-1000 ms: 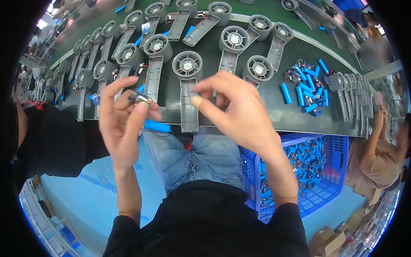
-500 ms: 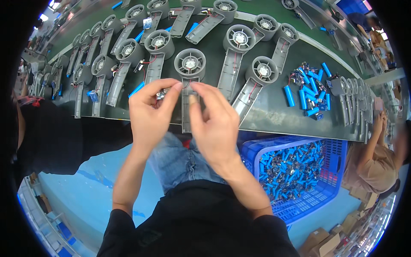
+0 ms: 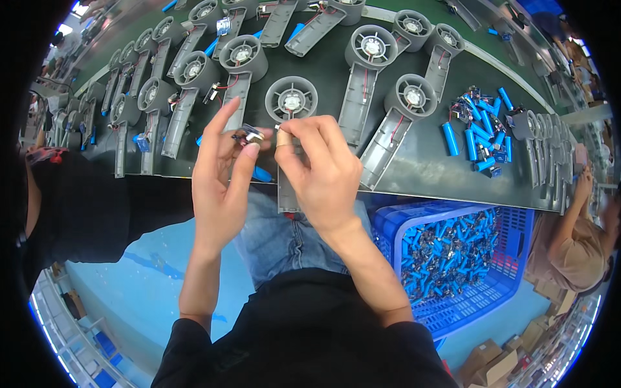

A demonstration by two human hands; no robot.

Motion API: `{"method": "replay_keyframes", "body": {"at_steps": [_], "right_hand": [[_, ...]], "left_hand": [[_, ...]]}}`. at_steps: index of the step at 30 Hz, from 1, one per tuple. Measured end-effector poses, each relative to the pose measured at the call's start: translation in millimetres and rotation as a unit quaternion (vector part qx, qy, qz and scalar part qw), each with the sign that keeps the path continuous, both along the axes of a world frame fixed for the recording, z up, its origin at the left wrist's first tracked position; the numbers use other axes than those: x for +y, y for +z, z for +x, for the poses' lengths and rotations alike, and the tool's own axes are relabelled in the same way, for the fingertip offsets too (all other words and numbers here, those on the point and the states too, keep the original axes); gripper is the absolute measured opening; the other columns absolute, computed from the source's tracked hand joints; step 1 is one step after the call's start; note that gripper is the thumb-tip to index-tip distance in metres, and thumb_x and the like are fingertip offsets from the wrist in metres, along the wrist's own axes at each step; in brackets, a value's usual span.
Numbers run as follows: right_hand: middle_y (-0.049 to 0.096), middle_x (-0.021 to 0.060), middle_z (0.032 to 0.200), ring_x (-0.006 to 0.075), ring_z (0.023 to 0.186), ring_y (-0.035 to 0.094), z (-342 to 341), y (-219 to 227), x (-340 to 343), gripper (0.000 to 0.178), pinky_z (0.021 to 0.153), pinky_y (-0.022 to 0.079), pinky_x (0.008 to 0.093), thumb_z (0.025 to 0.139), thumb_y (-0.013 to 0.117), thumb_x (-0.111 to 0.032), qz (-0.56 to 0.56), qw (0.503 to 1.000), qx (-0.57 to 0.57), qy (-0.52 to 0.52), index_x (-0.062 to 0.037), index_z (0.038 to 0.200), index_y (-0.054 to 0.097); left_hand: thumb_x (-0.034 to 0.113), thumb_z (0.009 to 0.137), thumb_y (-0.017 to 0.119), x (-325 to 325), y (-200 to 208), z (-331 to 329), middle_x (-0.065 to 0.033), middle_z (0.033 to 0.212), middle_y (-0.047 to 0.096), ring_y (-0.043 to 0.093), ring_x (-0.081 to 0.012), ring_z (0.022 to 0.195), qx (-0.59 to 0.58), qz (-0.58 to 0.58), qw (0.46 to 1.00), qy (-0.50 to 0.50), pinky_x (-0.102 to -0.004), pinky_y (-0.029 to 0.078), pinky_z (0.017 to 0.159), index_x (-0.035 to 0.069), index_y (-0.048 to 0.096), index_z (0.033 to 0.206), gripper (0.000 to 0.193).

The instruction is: Assembling small metal and plastic components on a production line.

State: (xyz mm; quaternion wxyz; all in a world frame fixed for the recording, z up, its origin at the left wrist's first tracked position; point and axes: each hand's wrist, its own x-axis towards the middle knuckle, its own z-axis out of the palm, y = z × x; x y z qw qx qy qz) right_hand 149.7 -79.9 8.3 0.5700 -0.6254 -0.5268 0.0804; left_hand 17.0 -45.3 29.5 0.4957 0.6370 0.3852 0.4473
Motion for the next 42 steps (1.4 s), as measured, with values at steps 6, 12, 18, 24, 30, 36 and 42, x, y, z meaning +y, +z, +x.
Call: {"method": "replay_keyframes", "body": {"at_steps": [6,12,18,24,30,36,42], "right_hand": [[0.063,0.0024,0.089,0.0025,0.057,0.045,4.7,1.6,-4.1,0.012,0.048,0.035,0.0203,0.083,0.072,0.004,-0.005,0.999,0.015,0.030,0.0001,0.094,0.069],[0.062,0.0034,0.089,0.0043,0.061,0.048,5.5,5.2,-4.1,0.011,0.053,0.038,0.0205,0.085,0.071,0.004,-0.020,0.997,0.057,0.052,0.0009,0.094,0.068],[0.062,0.0042,0.089,0.0053,0.063,0.050,8.1,9.8,-4.1,0.009,0.056,0.041,0.0210,0.087,0.069,0.003,-0.032,0.994,0.084,0.062,0.0019,0.096,0.068],[0.063,0.0051,0.089,0.0059,0.064,0.052,9.9,10.8,-5.4,0.010,0.057,0.042,0.0214,0.087,0.068,0.003,-0.040,0.994,0.078,0.071,0.0025,0.097,0.068],[0.064,0.0058,0.090,0.0070,0.064,0.054,10.2,12.7,-5.3,0.010,0.057,0.043,0.0222,0.086,0.069,0.003,-0.047,0.995,0.059,0.072,0.0027,0.097,0.069],[0.064,0.0062,0.090,0.0086,0.065,0.055,16.8,9.9,-5.3,0.011,0.058,0.045,0.0226,0.086,0.070,0.001,-0.047,0.996,0.010,0.081,0.0024,0.097,0.070],[0.065,0.0064,0.089,0.0111,0.067,0.056,17.4,15.0,-5.3,0.010,0.061,0.046,0.0245,0.086,0.071,0.000,-0.065,0.994,0.023,0.088,0.0015,0.096,0.070]], "left_hand": [[-0.006,0.093,0.062,-4.1,-1.8,-3.2,-0.0103,0.111,0.067,0.064,-0.0150,0.103,0.077,0.136,0.987,0.022,-0.0270,0.050,0.090,-0.006,0.064,0.125,0.031],[-0.008,0.087,0.068,-5.8,-7.1,7.6,-0.0118,0.110,0.069,0.066,-0.0128,0.095,-0.072,-0.030,0.996,0.044,-0.0263,0.055,0.084,-0.002,0.070,0.119,0.033],[-0.007,0.087,0.068,-2.7,-15.9,8.1,-0.0139,0.109,0.072,0.068,-0.0135,0.093,-0.077,-0.002,0.997,0.018,-0.0257,0.055,0.083,-0.002,0.070,0.119,0.032],[-0.007,0.086,0.070,-2.4,-18.1,2.7,-0.0140,0.107,0.074,0.070,-0.0139,0.089,-0.011,0.059,0.998,0.012,-0.0252,0.056,0.078,-0.001,0.071,0.119,0.033],[-0.008,0.085,0.069,-1.6,-24.5,1.9,-0.0163,0.109,0.073,0.072,-0.0166,0.089,0.029,0.160,0.986,0.027,-0.0264,0.056,0.076,-0.001,0.070,0.120,0.036],[-0.009,0.083,0.070,4.5,-25.6,-2.1,-0.0163,0.111,0.073,0.072,-0.0209,0.093,0.046,0.188,0.981,0.007,-0.0278,0.057,0.078,-0.002,0.071,0.117,0.035],[-0.010,0.082,0.071,10.3,-26.3,-5.5,-0.0159,0.114,0.071,0.071,-0.0248,0.097,0.063,0.239,0.969,-0.025,-0.0312,0.058,0.082,-0.002,0.071,0.117,0.036]]}}
